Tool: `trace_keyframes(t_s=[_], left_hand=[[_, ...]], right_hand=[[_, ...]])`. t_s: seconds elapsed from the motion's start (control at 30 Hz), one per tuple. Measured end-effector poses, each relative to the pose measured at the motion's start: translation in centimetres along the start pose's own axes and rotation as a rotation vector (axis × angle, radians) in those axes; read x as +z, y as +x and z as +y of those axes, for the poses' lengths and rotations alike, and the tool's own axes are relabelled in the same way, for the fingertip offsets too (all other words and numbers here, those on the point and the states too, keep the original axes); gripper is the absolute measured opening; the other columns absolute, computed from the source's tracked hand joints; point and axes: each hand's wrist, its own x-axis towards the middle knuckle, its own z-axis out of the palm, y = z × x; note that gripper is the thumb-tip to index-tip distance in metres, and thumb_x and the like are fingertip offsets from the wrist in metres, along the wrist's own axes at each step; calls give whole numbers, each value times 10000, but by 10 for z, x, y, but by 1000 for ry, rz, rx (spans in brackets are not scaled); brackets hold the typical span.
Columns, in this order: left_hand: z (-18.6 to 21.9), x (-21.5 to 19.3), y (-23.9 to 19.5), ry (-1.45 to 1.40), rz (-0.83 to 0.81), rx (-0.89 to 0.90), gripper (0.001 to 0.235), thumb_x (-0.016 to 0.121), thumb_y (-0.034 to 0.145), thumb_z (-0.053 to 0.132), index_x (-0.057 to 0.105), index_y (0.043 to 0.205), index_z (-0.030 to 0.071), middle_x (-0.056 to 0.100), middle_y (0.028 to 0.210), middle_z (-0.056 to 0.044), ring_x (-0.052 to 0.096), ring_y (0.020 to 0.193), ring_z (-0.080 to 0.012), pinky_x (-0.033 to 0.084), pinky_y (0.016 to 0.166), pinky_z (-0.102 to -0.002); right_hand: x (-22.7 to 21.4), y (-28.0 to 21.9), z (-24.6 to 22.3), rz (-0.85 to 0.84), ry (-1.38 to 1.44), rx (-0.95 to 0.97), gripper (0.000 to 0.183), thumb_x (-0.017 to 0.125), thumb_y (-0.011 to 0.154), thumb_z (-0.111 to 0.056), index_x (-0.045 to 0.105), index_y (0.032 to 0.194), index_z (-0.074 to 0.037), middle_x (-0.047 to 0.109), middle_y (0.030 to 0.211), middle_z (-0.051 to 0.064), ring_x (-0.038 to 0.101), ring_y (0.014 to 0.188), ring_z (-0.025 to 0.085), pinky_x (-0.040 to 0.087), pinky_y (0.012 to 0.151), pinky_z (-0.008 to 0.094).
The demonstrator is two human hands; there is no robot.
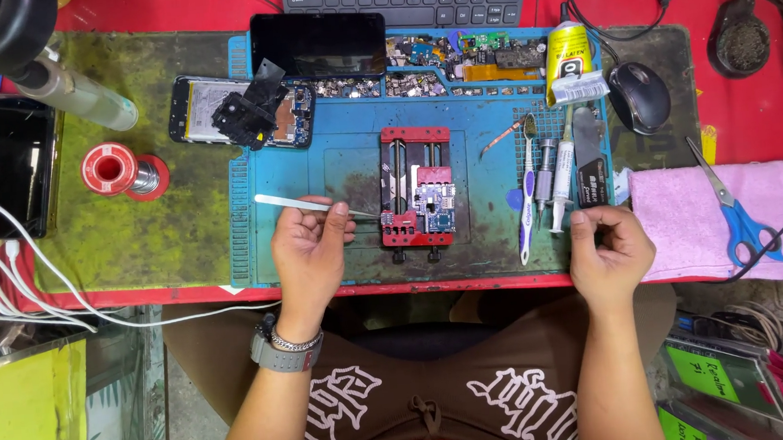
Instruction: The person places a small electronic component on a workbench and secures it in a red clamp. They then use a metal tool to carefully manipulate and adjust parts on the component's circuit board.
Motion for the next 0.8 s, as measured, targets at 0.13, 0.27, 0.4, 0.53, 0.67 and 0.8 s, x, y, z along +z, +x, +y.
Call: trace_keyframes(t_s=[0.13,0.27,0.4,0.53,0.67,0.8], left_hand=[[0,0,0,7,1,6,210,714,982,101,593,1102,-23,724,799,-190,727,696,-169,653,626,-277],[0,0,-1,24,6,21,198,703,991,96,587,1093,-29,726,798,-194,728,699,-170,654,626,-279],[-2,-1,-2,5,11,39,181,693,997,84,584,1085,-31,732,804,-195,731,704,-171,656,636,-284],[-7,-2,-3,-9,18,56,178,694,997,84,585,1088,-23,736,805,-197,737,704,-173,657,642,-285],[-10,-4,-5,-21,25,77,172,684,1003,82,578,1095,-17,740,818,-196,743,720,-179,660,657,-295],[-17,-6,-6,-57,26,129,152,671,1007,58,575,1090,-25,736,819,-192,743,725,-178,661,674,-303]], right_hand=[[1,0,0,2,-2,1,88,783,990,82,706,948,79,536,723,114,544,656,168,481,675,313],[1,0,-2,1,-5,4,95,789,984,84,703,944,77,543,725,118,546,658,164,482,677,315],[1,0,1,-3,-6,-9,93,785,980,91,704,936,81,535,716,119,539,639,167,480,668,316],[2,2,-5,0,-7,-14,96,789,981,93,703,938,88,534,714,125,534,629,176,477,663,321],[2,2,-4,0,-6,-25,99,789,979,102,700,936,91,533,713,127,534,625,176,476,658,320],[2,4,-6,-12,-15,-34,93,786,976,93,704,934,85,549,721,127,549,628,179,481,649,319]])
